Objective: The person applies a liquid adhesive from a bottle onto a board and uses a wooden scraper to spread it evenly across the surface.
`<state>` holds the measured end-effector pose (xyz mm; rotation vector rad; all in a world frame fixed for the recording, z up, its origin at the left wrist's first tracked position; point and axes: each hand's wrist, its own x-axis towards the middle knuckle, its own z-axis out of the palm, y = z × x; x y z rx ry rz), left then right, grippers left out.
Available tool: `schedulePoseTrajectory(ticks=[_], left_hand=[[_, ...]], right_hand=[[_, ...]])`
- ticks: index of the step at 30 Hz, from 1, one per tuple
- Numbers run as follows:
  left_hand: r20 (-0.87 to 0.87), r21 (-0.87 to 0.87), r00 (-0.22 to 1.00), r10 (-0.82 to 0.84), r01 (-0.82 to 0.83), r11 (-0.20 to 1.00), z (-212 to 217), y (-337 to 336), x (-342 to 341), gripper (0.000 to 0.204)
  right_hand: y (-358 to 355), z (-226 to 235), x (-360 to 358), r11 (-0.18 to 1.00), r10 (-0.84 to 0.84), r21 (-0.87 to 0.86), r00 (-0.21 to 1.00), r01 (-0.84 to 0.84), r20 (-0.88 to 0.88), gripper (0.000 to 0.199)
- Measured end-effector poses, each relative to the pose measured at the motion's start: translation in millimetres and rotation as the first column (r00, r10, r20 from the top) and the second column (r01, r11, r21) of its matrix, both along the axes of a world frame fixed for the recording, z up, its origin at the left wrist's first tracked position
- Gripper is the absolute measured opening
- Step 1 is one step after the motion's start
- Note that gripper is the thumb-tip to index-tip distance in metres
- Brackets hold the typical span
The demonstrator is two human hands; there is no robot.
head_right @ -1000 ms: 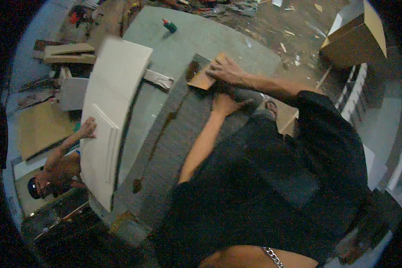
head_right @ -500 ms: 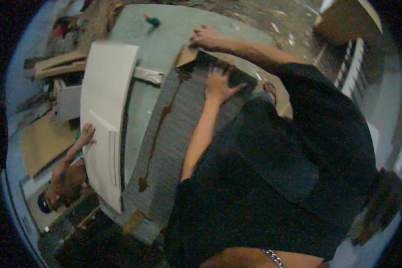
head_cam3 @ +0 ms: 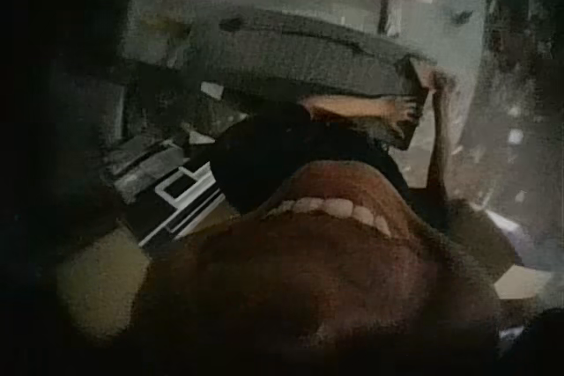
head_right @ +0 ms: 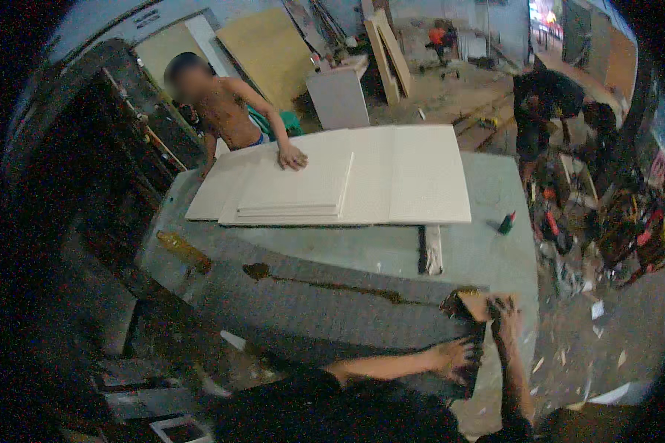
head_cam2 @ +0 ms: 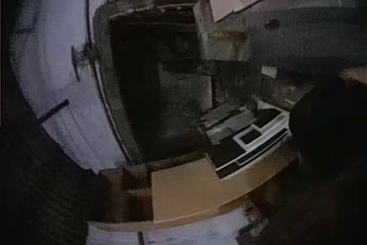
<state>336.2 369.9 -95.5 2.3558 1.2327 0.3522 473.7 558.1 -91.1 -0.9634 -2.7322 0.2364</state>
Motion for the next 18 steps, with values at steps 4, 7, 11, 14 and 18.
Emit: schedulePoseTrajectory(ticks=[4,7,11,14,18], left_hand=[[-0.035,0.016,0.999,-0.018,0.018,1.0,2,6,13,0.082],[0.059,-0.04,0.998,-0.028,0.03,0.999,-6,0,12,0.08],[0.102,0.037,0.995,0.025,-0.029,0.999,-20,-7,15,0.078],[-0.073,-0.321,0.996,0.048,-0.068,0.944,40,-3,8,0.078],[-0.079,-0.432,0.977,0.196,-0.211,0.877,-1,2,-3,0.053]], right_hand=[[8,-4,11,0.999,-0.041,-0.032,0.997,0.039,-0.064,0.047],[-31,57,16,0.968,-0.02,-0.245,0.986,0.06,0.165,0.041],[-35,37,24,0.992,0.015,-0.129,0.996,-0.004,0.084,0.055],[-57,60,19,0.964,-0.088,-0.245,0.994,0.102,0.065,0.047],[-71,52,1,0.984,0.007,-0.176,1.0,-0.002,0.027,0.056]])
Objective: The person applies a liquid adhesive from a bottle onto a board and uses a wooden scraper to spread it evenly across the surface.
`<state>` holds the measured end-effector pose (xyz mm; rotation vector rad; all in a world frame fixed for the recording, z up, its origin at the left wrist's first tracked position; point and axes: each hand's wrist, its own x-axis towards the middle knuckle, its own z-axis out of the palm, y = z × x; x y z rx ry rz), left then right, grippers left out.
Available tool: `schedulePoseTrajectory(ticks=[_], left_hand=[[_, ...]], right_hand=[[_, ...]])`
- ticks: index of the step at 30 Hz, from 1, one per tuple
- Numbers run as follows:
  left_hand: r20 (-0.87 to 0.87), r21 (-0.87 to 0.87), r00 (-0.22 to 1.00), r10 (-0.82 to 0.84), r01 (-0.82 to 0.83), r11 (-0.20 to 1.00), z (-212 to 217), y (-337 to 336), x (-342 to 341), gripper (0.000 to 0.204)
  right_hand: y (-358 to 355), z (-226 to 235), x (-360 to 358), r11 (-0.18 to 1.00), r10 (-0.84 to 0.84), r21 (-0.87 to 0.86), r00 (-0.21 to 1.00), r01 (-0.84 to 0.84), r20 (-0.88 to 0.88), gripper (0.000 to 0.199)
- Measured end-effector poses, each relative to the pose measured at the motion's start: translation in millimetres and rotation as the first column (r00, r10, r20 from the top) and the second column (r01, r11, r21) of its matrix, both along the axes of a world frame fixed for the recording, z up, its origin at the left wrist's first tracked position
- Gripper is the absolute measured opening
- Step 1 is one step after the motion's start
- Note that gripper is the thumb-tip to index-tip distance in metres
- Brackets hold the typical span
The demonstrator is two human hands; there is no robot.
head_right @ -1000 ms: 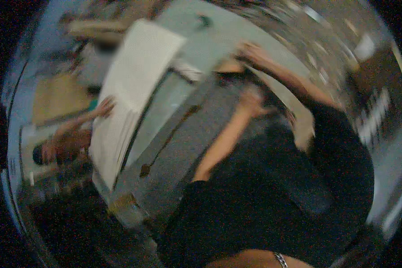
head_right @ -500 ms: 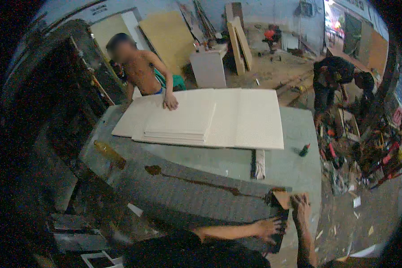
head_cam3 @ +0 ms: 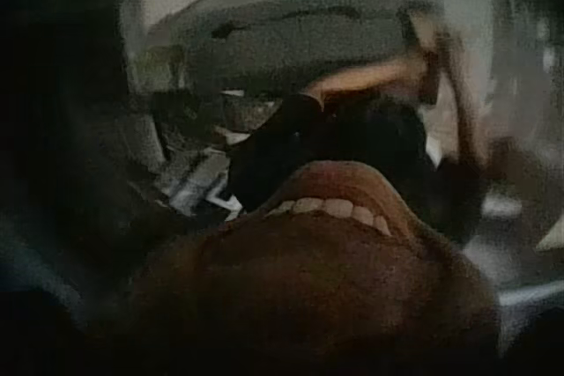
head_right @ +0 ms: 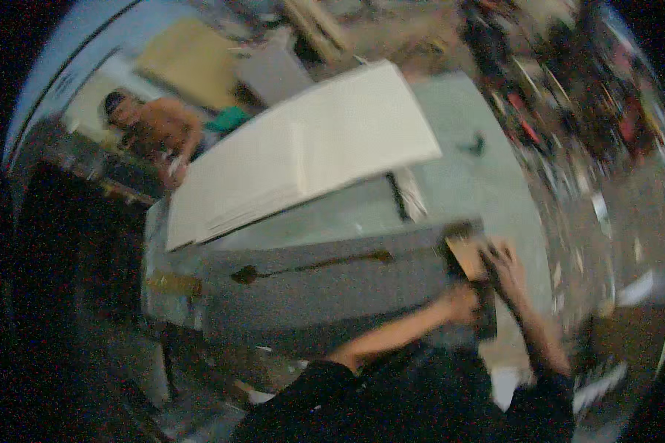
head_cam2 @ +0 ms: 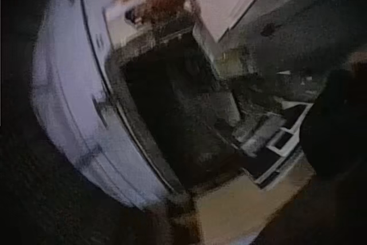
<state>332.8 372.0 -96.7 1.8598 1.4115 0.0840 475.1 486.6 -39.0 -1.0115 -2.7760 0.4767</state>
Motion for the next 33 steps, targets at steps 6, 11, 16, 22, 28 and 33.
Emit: schedulePoseTrajectory(ticks=[6,11,16,22,28,33], left_hand=[[-0.109,0.292,0.993,-0.038,0.069,0.954,-32,-3,1,0.078],[-0.086,0.536,0.973,-0.216,0.228,0.813,14,10,27,0.063],[-0.086,0.579,0.979,-0.183,0.199,0.791,7,3,13,0.063],[-0.072,0.61,0.985,-0.158,0.169,0.774,9,3,1,0.062],[-0.087,0.522,0.98,-0.179,0.198,0.83,10,5,8,0.061],[-0.064,0.568,0.986,-0.151,0.16,0.807,8,2,5,0.064]], right_hand=[[29,-28,-18,0.999,-0.023,0.047,0.994,0.018,0.108,0.052],[55,-25,25,0.965,-0.109,0.253,0.985,0.072,0.134,0.066],[70,-35,-8,0.944,-0.089,0.326,0.99,0.048,0.112,0.073],[74,-22,-4,0.968,0.011,0.244,0.982,-0.057,0.187,0.062],[56,9,42,0.977,0.106,0.177,0.99,-0.121,0.093,0.065],[87,33,-18,0.988,-0.088,0.124,0.995,0.094,-0.054,0.049]])
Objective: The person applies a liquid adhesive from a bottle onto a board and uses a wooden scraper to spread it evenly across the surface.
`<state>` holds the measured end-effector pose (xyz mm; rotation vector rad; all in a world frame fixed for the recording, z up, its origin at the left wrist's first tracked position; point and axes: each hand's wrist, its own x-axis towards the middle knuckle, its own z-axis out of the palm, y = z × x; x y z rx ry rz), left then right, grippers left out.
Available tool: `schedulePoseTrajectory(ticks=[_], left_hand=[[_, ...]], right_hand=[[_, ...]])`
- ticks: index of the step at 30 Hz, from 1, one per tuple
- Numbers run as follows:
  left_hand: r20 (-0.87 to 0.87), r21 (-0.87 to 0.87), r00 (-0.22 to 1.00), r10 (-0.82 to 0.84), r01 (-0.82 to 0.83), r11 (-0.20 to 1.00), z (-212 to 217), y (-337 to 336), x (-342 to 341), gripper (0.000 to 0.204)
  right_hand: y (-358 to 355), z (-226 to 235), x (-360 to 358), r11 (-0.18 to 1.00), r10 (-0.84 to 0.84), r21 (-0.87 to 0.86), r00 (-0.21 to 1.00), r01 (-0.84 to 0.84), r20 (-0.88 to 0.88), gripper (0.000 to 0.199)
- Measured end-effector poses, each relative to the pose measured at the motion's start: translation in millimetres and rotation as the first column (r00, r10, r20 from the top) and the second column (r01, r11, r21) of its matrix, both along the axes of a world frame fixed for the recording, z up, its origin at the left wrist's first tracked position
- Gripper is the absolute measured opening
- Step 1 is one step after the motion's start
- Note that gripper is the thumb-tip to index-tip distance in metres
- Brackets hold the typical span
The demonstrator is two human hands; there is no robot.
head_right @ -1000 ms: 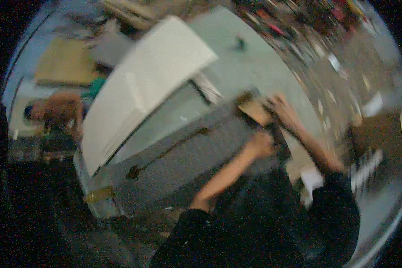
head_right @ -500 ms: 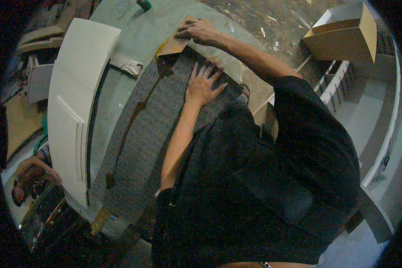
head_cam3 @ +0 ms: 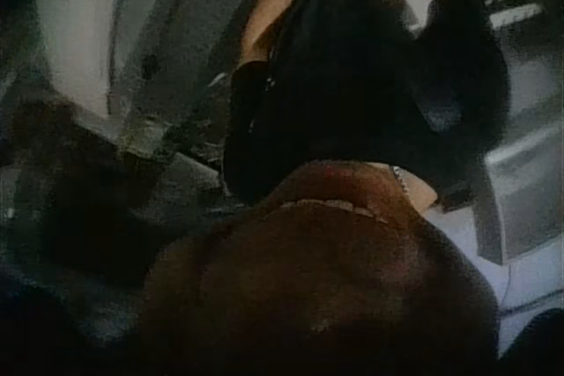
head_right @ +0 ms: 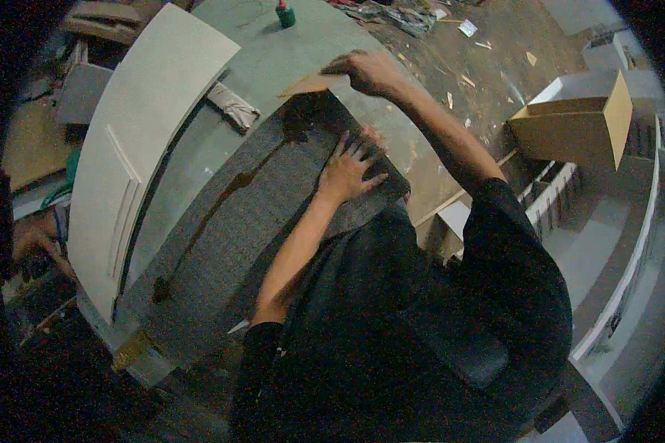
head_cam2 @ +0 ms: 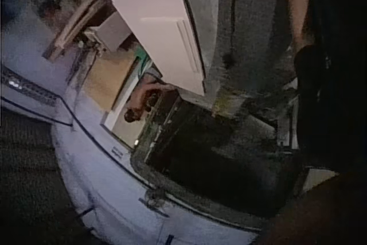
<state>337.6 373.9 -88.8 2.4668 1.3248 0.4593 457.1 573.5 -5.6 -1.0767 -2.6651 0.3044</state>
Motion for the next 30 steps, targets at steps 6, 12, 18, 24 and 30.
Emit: schedulePoseTrajectory(ticks=[6,12,18,24,30], left_hand=[[-0.031,0.049,0.999,-0.031,0.033,0.998,-20,2,0,0.064],[0.048,0.061,0.999,-0.019,0.016,0.998,-36,-1,1,0.064],[-0.006,-0.081,1.0,-0.021,0.02,0.997,-12,-2,1,0.064],[0.098,-0.3,0.99,0.099,-0.065,0.952,-25,-12,7,0.065],[0.08,-0.199,0.993,0.083,-0.066,0.978,-23,-9,3,0.066]], right_hand=[[80,15,-81,0.975,0.187,-0.165,0.953,-0.15,0.239,0.033],[75,17,-114,0.925,0.372,-0.233,0.847,-0.302,0.38,0.032],[33,22,-54,0.897,0.425,-0.195,0.895,-0.396,0.136,0.051],[-76,-20,8,0.944,0.304,0.07,0.933,-0.322,0.193,0.04],[-80,15,5,0.954,0.294,-0.118,0.932,-0.275,0.213,0.054]])
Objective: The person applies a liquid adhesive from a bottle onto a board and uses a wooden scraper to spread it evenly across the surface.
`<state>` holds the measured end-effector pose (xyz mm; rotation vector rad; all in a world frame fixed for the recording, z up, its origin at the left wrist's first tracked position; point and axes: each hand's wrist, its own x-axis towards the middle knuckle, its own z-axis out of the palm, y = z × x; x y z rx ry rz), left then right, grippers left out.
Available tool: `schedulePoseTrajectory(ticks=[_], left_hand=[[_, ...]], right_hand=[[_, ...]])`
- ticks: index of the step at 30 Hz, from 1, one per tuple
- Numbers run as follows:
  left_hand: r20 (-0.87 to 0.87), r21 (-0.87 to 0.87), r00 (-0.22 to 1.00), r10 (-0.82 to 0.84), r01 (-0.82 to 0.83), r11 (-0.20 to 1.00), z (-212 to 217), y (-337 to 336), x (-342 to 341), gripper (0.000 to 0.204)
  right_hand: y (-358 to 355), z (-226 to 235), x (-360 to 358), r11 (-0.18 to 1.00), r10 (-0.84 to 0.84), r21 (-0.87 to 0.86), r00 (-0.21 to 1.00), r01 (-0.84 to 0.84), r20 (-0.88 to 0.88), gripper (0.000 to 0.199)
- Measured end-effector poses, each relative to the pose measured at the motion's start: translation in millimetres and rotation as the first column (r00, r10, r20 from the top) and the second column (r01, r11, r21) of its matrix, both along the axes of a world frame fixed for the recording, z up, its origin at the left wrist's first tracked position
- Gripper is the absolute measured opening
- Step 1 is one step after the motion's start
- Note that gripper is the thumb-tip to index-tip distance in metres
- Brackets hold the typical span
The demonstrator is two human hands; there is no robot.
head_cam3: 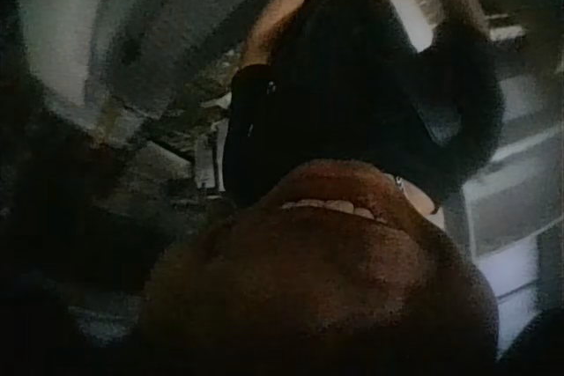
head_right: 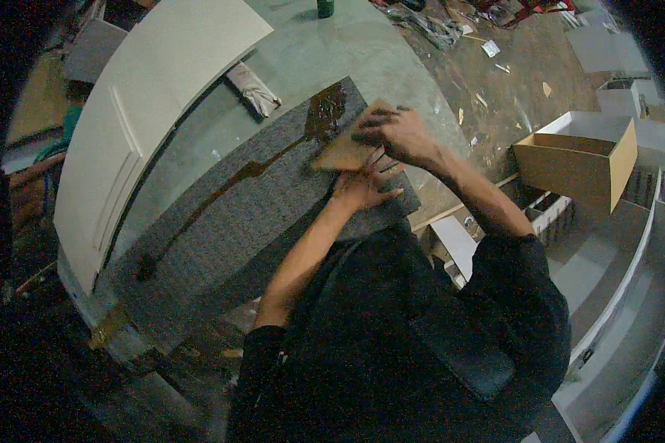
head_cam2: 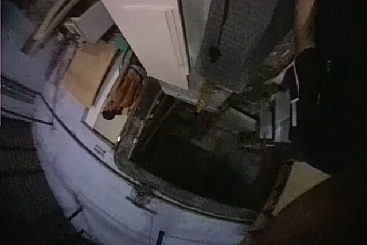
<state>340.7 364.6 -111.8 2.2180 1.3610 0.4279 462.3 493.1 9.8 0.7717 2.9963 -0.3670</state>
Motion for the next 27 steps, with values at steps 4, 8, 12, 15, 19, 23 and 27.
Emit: schedulePoseTrajectory(ticks=[4,8,12,15,19,23,27], left_hand=[[-0.097,0.253,0.994,-0.045,0.069,0.965,3,8,1,0.067],[-0.101,0.262,0.994,-0.03,0.056,0.963,6,7,-1,0.067],[-0.121,0.212,0.992,-0.023,0.049,0.976,7,3,0,0.067],[-0.141,0.165,0.99,-0.024,0.047,0.985,5,1,0,0.068],[-0.117,0.079,0.992,-0.05,0.06,0.995,13,3,6,0.067],[-0.151,0.153,0.988,-0.034,0.057,0.987,7,3,4,0.069],[-0.139,0.131,0.989,-0.058,0.077,0.988,7,6,1,0.069]], right_hand=[[25,-12,-20,0.971,-0.084,0.21,0.985,0.114,-0.148,0.054],[35,-42,-43,0.96,-0.101,0.25,0.989,0.125,-0.11,0.054],[39,-67,-49,0.958,-0.133,0.255,0.991,0.134,-0.021,0.055],[25,-63,-44,0.967,-0.178,0.184,0.984,0.178,-0.014,0.049],[32,-67,-18,0.976,-0.155,0.141,0.985,0.164,-0.074,0.041],[43,-60,-20,0.977,-0.14,0.15,0.987,0.15,-0.08,0.038],[54,-64,-29,0.968,-0.186,0.149,0.976,0.201,-0.111,0.037]])
